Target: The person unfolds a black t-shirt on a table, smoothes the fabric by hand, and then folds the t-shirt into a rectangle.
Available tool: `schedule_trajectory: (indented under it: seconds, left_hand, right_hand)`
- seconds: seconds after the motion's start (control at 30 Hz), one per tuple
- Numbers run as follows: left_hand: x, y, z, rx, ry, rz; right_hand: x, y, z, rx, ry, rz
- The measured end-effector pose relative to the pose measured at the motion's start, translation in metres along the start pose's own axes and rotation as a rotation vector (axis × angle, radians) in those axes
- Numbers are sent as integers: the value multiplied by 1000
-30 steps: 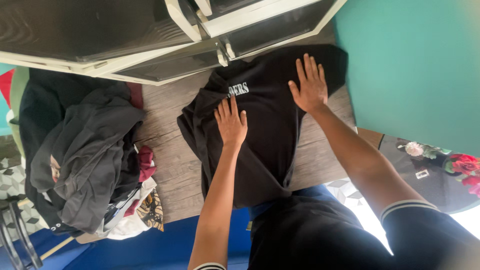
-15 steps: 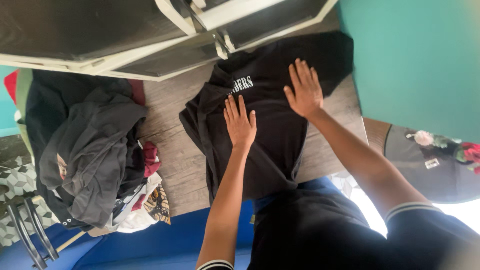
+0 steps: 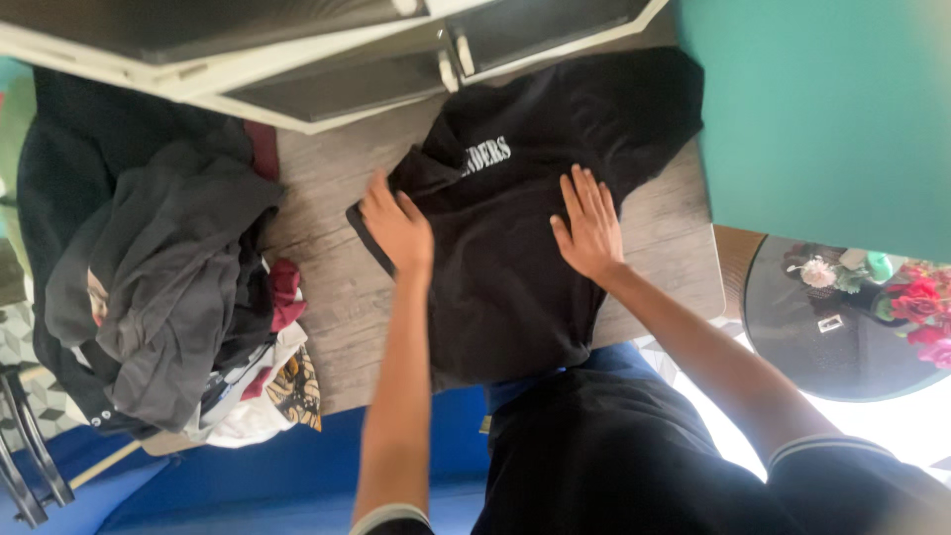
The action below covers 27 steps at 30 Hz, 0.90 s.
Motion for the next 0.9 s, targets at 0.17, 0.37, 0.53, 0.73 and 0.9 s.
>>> schedule_trajectory:
  seconds: [0.17, 0.37, 0.53, 0.73, 0.9]
  left_hand:
    - [26, -30, 68, 61, -129, 235]
    - [43, -36, 82, 43, -185, 379]
    - [-8, -47, 140, -126, -195, 108]
    - [-55, -34, 192, -389, -154, -43]
    - [-80, -12, 98, -5, -65, -116]
  right_hand:
    - [16, 21, 4, 2, 51, -23]
    - [22, 23, 1, 21, 80, -25]
    - [23, 25, -2, 18, 81, -24]
    - [24, 24, -1, 15, 91, -22]
    - [5, 23, 13, 26, 29, -45]
Point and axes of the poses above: each hand's wrist, its own y-axis away from the middle knuckle, its own x-axis out of the palm, z = x × y, the point moved 4 cm from there along -y, towards the middle knuckle, and after that the axes turned 9 degrees about x, right-handed, at the moved point
